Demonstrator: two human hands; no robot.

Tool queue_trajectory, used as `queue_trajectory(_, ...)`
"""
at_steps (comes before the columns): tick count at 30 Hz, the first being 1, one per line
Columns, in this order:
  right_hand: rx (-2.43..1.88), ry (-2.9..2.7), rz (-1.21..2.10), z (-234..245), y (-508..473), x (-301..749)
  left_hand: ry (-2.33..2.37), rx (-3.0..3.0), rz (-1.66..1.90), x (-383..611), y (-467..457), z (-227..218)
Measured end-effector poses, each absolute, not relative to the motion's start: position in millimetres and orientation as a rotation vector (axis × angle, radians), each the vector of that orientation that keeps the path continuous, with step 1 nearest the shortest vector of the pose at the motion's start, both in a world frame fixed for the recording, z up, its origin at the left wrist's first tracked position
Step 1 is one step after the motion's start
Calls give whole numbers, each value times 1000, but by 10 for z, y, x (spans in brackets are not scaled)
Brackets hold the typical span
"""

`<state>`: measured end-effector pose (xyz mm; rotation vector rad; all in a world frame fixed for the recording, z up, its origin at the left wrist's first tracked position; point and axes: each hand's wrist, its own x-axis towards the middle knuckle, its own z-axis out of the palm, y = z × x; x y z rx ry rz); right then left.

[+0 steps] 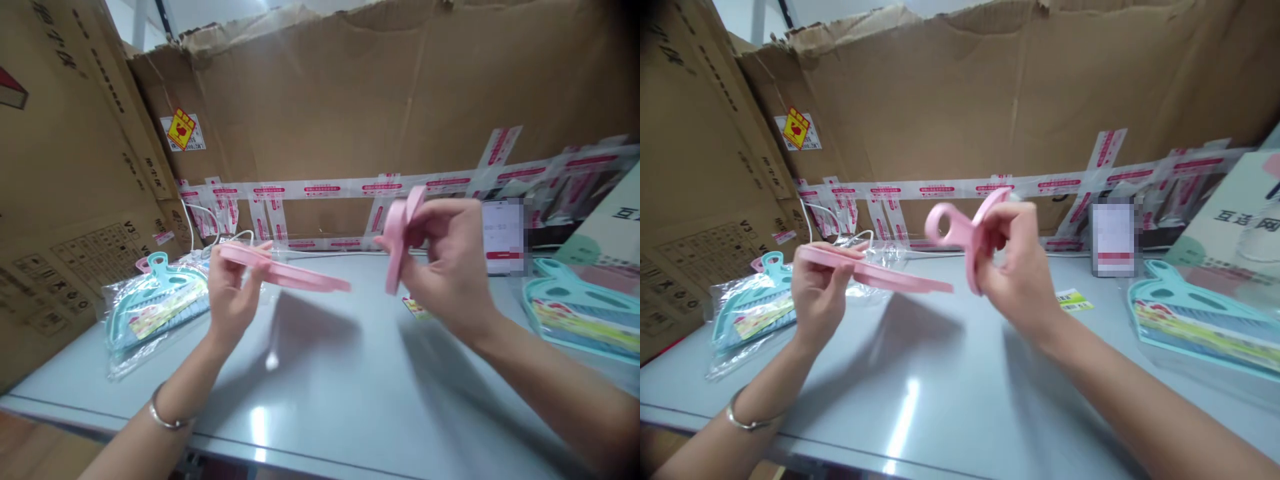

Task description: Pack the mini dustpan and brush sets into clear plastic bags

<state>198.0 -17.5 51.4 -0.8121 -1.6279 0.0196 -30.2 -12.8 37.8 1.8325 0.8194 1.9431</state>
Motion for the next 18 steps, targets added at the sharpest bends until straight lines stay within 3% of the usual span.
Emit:
queue_trajectory(3,-831,-1817,-44,410,59,2083,971,1922,1903,-494,10,347)
queue_trajectory(10,-533,-2590,-103,-168,586,2134,1189,2376,1364,-585,203,122)
queue_trajectory(18,-440,-2748,112,-248,801,2366,1160,2886,432,-406,137,6)
